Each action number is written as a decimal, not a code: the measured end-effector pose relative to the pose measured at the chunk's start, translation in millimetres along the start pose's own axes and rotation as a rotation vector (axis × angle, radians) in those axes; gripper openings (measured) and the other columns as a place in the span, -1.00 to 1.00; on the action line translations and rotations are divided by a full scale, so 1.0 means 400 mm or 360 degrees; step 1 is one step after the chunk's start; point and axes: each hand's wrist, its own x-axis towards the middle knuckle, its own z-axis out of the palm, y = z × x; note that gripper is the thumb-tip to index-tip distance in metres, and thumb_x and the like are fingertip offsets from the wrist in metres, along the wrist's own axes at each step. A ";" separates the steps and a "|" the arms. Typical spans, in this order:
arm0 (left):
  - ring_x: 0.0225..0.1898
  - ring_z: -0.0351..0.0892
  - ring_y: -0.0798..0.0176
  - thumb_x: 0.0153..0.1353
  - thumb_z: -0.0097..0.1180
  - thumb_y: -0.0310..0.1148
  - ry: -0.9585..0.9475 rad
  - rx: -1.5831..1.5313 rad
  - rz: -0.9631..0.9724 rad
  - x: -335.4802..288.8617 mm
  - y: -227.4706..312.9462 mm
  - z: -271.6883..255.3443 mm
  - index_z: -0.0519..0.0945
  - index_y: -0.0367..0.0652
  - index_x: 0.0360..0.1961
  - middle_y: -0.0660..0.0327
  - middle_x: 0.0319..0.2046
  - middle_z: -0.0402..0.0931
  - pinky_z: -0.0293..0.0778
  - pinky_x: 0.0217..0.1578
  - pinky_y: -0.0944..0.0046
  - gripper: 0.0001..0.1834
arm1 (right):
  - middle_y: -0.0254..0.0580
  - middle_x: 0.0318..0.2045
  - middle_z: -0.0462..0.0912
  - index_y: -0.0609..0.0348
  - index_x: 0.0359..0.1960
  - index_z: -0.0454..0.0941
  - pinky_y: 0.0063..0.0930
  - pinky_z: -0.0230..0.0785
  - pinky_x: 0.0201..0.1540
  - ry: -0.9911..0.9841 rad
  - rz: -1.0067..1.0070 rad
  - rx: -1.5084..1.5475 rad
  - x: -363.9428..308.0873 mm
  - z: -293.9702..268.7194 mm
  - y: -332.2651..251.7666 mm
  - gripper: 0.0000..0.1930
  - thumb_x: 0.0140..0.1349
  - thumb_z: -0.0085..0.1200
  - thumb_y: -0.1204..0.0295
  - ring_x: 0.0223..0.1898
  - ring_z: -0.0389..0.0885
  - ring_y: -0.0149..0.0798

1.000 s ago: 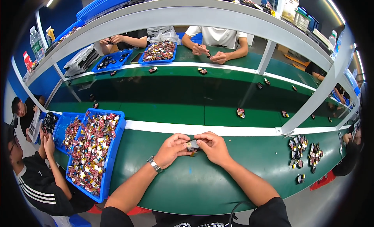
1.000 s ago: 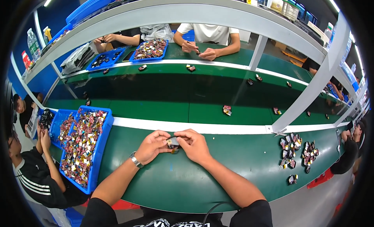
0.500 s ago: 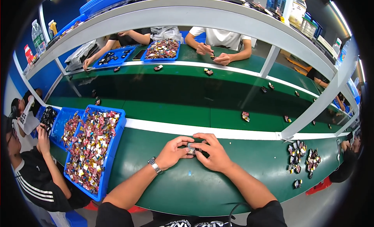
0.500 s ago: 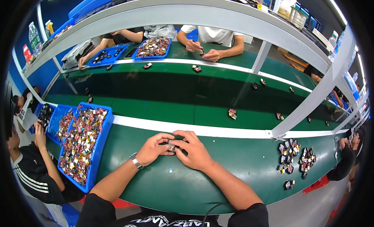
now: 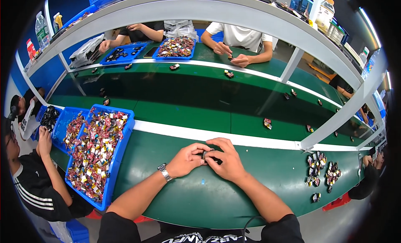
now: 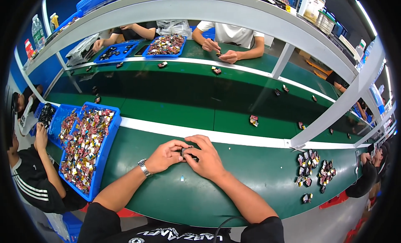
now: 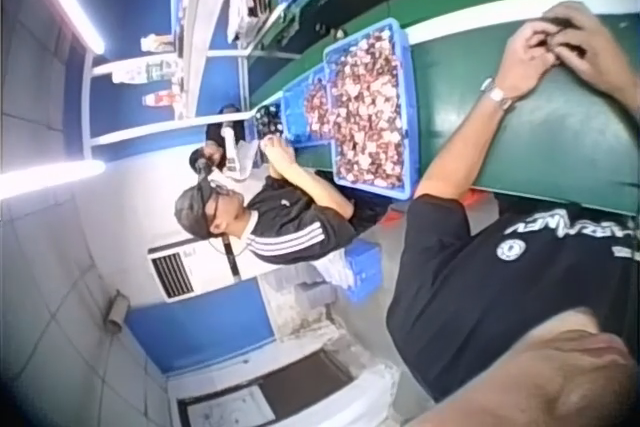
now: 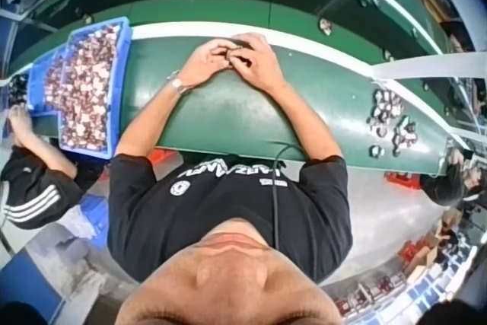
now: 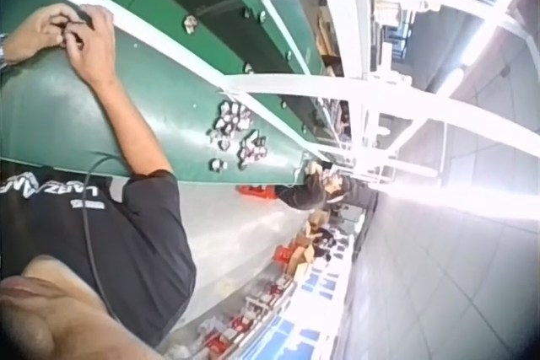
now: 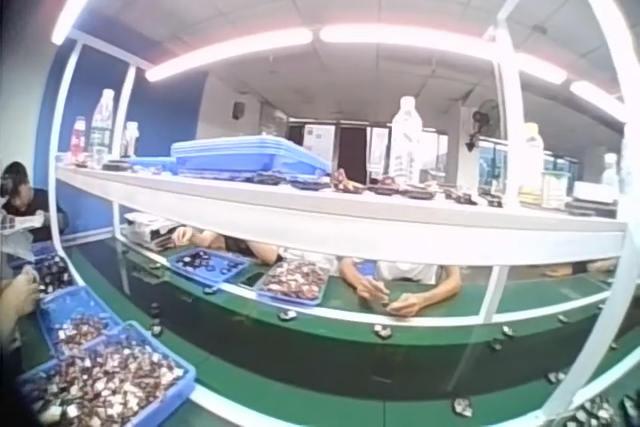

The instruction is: Assembling small black electronic components with multiple thin wires attached at a factory worktable.

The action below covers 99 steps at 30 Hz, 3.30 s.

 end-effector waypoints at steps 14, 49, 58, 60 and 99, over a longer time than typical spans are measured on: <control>0.16 0.53 0.19 0.37 -0.13 -0.66 0.0143 -0.0064 -0.0071 -0.004 0.014 0.020 0.36 -0.34 0.22 0.02 0.22 0.40 0.54 0.17 0.17 -0.60 | -0.18 0.01 0.61 0.13 -0.31 0.70 -0.22 0.44 0.11 0.0105 0.0032 0.0073 -0.017 0.004 -0.008 -0.87 0.07 0.32 0.50 0.11 0.50 -0.04; 0.22 0.49 0.18 0.40 0.00 -0.54 0.0171 -0.0442 0.0082 -0.007 -0.027 0.007 0.40 -0.22 0.13 -0.01 0.29 0.38 0.50 0.20 0.13 -0.71 | -0.23 0.14 0.56 0.04 -0.20 0.76 -0.26 0.44 0.11 0.0271 0.0228 0.0391 -0.025 0.034 -0.023 -0.78 0.10 0.31 0.56 0.19 0.43 -0.11; 0.20 0.50 0.13 0.39 0.01 -0.58 0.0099 -0.0595 0.0113 -0.008 -0.024 0.003 0.42 -0.18 0.08 0.01 0.25 0.42 0.49 0.20 -0.02 -0.73 | -0.23 0.10 0.59 0.03 -0.20 0.76 -0.25 0.42 0.13 0.0304 0.0167 0.0320 -0.029 0.030 -0.024 -0.77 0.07 0.32 0.56 0.17 0.44 -0.09; 0.25 0.47 0.12 0.41 -0.01 -0.55 0.0033 -0.0591 0.0122 -0.010 -0.023 0.000 0.41 -0.18 0.13 -0.04 0.30 0.36 0.46 0.23 0.04 -0.71 | -0.24 0.10 0.59 0.02 -0.21 0.77 -0.25 0.42 0.14 0.0287 0.0150 0.0401 -0.027 0.025 -0.020 -0.76 0.06 0.32 0.56 0.16 0.45 -0.09; 0.20 0.51 0.18 0.42 -0.04 -0.55 0.0256 -0.0475 0.0071 0.002 -0.005 0.034 0.38 -0.24 0.15 0.03 0.28 0.39 0.51 0.19 0.07 -0.70 | -0.23 -0.25 0.59 0.14 -0.29 0.67 -0.37 0.46 -0.27 0.0437 -0.0151 -0.0168 -0.015 0.017 -0.021 -0.78 -0.03 0.32 0.62 -0.23 0.56 -0.15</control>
